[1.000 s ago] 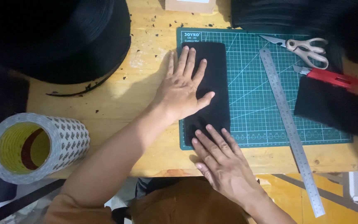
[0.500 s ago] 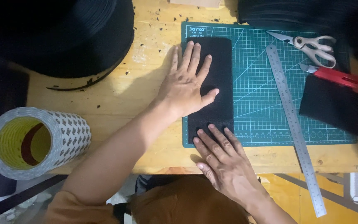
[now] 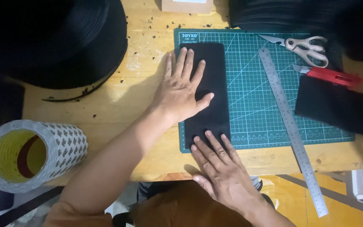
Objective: Measuring and cutting a strip of black fabric using a metal ruler and a utility knife on a cutting mat.
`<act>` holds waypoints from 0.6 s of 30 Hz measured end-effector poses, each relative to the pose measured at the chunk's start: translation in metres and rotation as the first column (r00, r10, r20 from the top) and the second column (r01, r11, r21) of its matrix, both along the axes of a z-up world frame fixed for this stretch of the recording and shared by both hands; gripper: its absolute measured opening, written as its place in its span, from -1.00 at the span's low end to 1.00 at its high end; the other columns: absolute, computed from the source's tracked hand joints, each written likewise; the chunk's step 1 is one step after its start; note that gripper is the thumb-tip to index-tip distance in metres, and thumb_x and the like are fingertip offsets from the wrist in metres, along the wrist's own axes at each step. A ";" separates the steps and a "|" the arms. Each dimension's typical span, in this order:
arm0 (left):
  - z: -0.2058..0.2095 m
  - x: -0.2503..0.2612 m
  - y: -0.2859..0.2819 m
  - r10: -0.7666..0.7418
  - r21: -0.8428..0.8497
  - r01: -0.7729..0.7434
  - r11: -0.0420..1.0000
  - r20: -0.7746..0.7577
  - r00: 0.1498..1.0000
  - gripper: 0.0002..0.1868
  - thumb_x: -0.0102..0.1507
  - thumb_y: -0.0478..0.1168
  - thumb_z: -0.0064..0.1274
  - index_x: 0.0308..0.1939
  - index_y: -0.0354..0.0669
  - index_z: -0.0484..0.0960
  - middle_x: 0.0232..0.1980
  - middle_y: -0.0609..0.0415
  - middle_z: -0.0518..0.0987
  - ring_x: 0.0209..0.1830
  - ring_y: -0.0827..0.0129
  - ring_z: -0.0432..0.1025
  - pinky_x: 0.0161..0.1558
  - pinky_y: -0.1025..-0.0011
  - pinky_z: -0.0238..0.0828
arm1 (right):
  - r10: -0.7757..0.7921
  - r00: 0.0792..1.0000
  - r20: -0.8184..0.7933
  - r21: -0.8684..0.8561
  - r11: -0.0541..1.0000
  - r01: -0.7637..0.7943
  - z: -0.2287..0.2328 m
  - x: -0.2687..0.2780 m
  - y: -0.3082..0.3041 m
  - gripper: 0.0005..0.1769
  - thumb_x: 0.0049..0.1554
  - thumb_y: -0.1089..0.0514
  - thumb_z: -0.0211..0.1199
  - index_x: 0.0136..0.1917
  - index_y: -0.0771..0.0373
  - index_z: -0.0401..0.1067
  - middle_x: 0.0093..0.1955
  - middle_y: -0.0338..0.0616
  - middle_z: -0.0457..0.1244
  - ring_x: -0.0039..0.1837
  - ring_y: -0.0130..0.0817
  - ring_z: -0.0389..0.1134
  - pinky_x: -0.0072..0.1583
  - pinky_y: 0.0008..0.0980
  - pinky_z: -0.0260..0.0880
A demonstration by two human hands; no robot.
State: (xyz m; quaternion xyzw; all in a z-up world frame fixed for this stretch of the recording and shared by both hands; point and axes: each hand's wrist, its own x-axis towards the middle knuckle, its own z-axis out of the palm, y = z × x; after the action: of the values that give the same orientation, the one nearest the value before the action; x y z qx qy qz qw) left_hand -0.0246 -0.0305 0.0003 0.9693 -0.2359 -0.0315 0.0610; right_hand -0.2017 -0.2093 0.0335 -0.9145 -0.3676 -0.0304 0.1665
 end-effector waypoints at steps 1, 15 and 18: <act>0.001 0.000 0.000 -0.004 0.000 0.004 1.000 0.002 1.000 -0.06 0.34 0.46 -0.62 0.62 -0.05 -0.10 0.66 -0.30 -0.25 0.67 -0.10 -0.46 0.54 -0.16 -0.69 | -0.004 1.000 0.002 0.000 1.000 0.004 0.002 -0.001 -0.004 -0.31 0.36 -0.18 -0.05 0.61 0.20 0.05 0.67 -0.07 -0.01 0.71 0.07 -0.11 0.64 0.14 -0.16; 0.001 0.000 0.001 -0.022 0.008 0.022 1.000 -0.006 1.000 -0.05 0.36 0.46 -0.66 0.62 -0.08 -0.13 0.65 -0.33 -0.29 0.66 -0.10 -0.48 0.53 -0.16 -0.71 | -0.733 0.621 0.278 -0.125 0.613 0.780 -0.012 -0.060 -0.161 -0.18 0.11 -0.05 0.37 0.59 0.18 0.32 0.36 0.29 0.22 0.20 0.24 0.26 0.16 0.24 0.33; 0.002 0.001 0.000 -0.023 0.024 0.023 0.999 -0.007 1.000 -0.05 0.35 0.46 -0.65 0.62 -0.09 -0.12 0.65 -0.35 -0.27 0.66 -0.11 -0.48 0.53 -0.17 -0.67 | -0.667 0.629 0.400 -0.166 0.622 0.765 -0.029 -0.074 -0.180 -0.23 0.15 -0.11 0.46 0.60 -0.06 0.41 0.21 0.11 0.28 0.13 0.10 0.35 0.11 0.20 0.49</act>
State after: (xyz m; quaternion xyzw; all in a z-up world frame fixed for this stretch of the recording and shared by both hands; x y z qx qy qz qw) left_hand -0.0241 -0.0302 0.0019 0.9671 -0.2464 -0.0382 0.0498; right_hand -0.2758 -0.3889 0.0043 -0.9824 0.0121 -0.1732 -0.0687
